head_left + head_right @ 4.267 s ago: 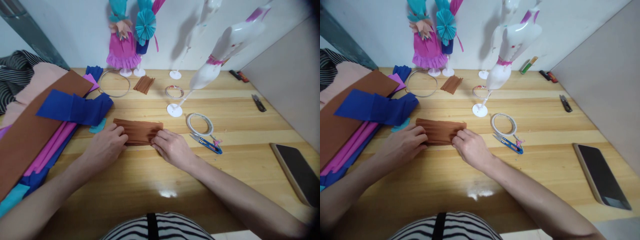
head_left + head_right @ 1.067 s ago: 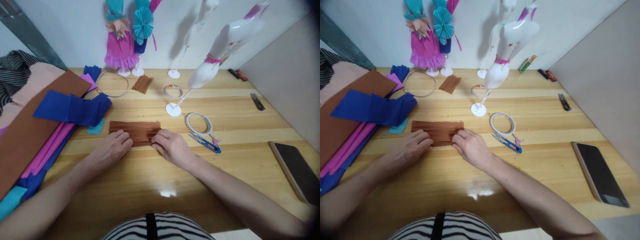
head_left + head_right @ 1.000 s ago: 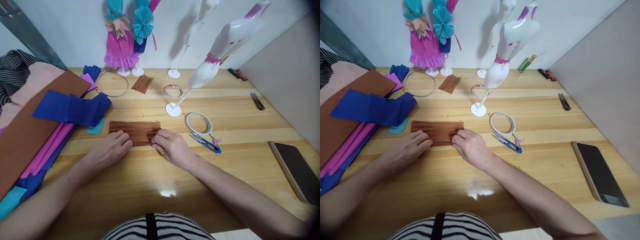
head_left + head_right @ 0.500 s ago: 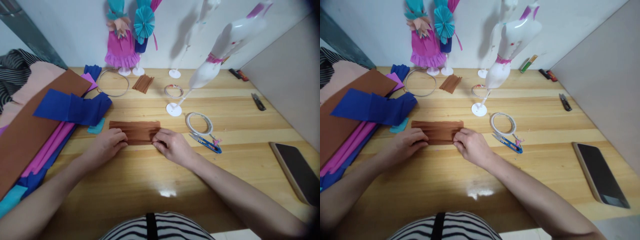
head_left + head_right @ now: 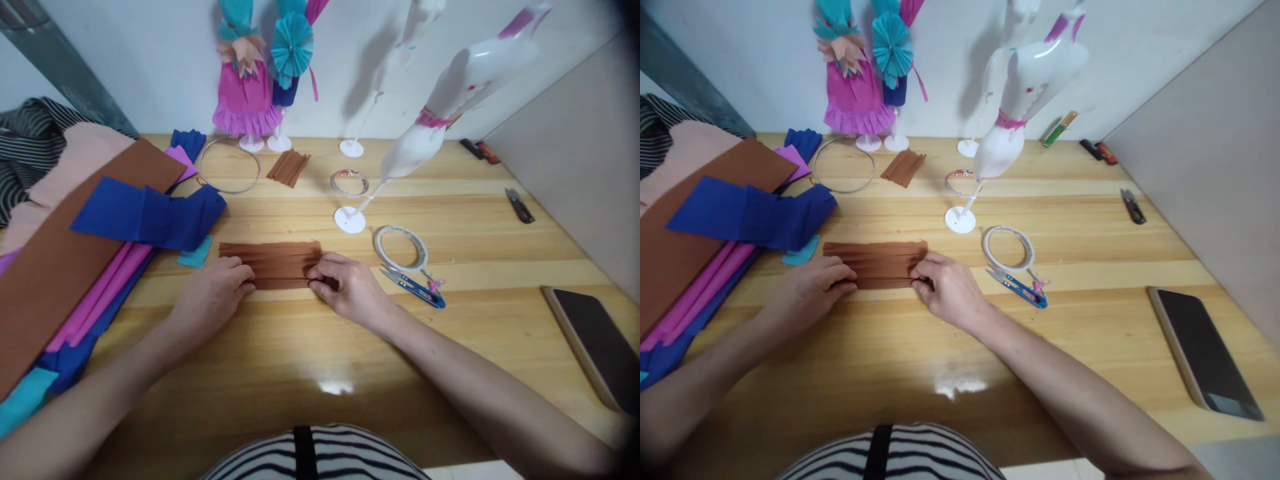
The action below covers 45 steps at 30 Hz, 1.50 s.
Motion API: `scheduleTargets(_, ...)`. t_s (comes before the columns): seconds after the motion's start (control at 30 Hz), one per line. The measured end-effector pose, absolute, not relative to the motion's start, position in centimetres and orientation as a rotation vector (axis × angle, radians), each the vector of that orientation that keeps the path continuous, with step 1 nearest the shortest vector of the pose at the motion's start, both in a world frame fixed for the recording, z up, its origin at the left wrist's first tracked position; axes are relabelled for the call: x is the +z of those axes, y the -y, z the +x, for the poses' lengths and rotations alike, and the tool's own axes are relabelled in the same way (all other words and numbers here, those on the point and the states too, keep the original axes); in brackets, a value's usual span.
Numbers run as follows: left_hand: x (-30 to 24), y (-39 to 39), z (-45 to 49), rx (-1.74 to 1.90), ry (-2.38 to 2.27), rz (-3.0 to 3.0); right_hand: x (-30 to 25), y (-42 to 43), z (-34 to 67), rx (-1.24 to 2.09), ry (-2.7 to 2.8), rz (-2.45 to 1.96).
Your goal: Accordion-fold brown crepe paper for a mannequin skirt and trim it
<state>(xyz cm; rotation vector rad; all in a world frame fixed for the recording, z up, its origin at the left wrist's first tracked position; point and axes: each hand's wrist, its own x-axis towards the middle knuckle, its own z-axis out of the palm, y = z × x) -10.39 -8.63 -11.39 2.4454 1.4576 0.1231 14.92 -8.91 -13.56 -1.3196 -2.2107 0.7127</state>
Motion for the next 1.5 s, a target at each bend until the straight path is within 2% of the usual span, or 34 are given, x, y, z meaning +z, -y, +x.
scheduleTargets(0.43, -11.1, 8.9, -9.7, 0.088, -1.527, 2.488, -13.2, 9.4, 14.6, 0.580, 2.250, -1.436)
scheduleTargets(0.77, -10.6, 7.3, -9.3, -0.020, -1.537, 2.338, -13.1, 8.8, 14.6, 0.601, 2.272, -1.427)
scheduleTargets(1.1, -11.2, 8.9, -10.1, 0.234, -1.311, 2.753, -13.5, 9.8, 14.9, 0.080, 2.439, -1.144)
scheduleTargets(1.5, -10.8, 9.1, -10.1, 0.090, -1.161, 2.921, -14.0, 9.9, 15.3, 0.073, 2.466, -1.175)
